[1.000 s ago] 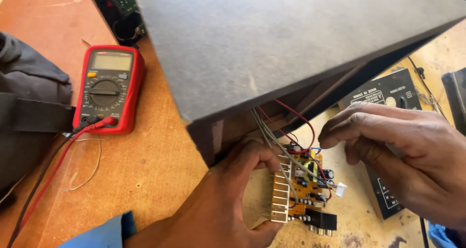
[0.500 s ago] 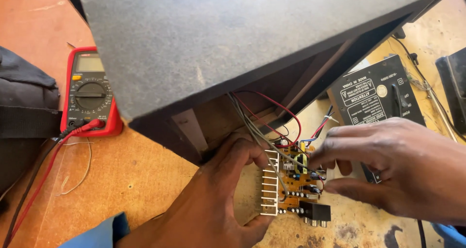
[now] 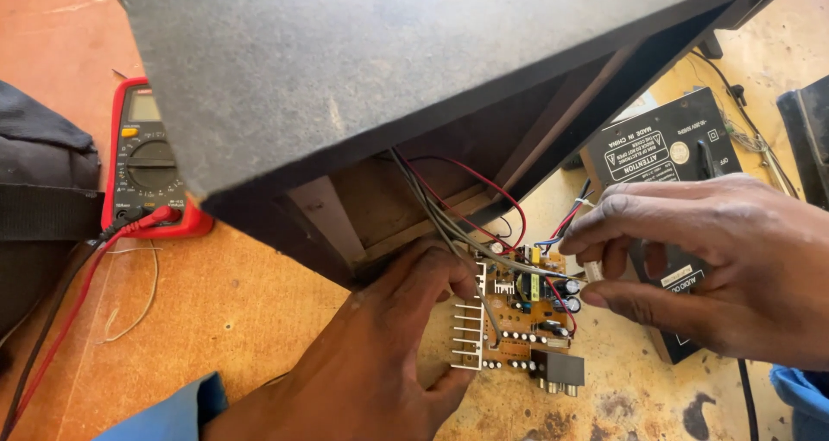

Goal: The person opens a black speaker enclosure and connects several wires from the speaker to a circuit board. They plug in connectors and adjust wire positions on the board while a multimeter and tools remain on the workbench.

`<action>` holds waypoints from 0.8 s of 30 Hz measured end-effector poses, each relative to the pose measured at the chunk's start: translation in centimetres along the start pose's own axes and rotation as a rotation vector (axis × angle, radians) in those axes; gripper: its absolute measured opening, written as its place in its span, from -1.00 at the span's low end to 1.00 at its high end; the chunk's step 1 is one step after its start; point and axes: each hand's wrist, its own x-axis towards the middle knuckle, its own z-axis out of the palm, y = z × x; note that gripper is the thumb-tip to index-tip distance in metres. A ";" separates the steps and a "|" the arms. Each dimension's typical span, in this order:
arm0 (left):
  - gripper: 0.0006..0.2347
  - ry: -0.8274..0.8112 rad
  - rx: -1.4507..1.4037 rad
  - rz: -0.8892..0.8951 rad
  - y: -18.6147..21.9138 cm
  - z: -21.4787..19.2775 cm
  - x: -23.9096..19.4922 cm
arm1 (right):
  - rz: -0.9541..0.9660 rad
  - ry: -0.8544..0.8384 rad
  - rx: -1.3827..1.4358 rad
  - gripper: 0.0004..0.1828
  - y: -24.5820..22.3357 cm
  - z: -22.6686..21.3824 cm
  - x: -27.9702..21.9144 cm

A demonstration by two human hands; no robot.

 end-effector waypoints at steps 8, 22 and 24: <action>-0.54 -0.046 0.063 -0.080 -0.1 0.7 0.3 | 0.031 0.032 -0.018 -0.55 0.9 0.1 0.0; -0.55 -0.074 0.101 -0.048 -0.2 0.0 -0.1 | -0.029 0.031 0.050 -0.58 0.2 0.3 0.3; -0.55 -0.077 0.095 -0.036 -0.3 0.0 -0.2 | -0.043 0.023 0.075 -0.62 -0.2 0.1 0.2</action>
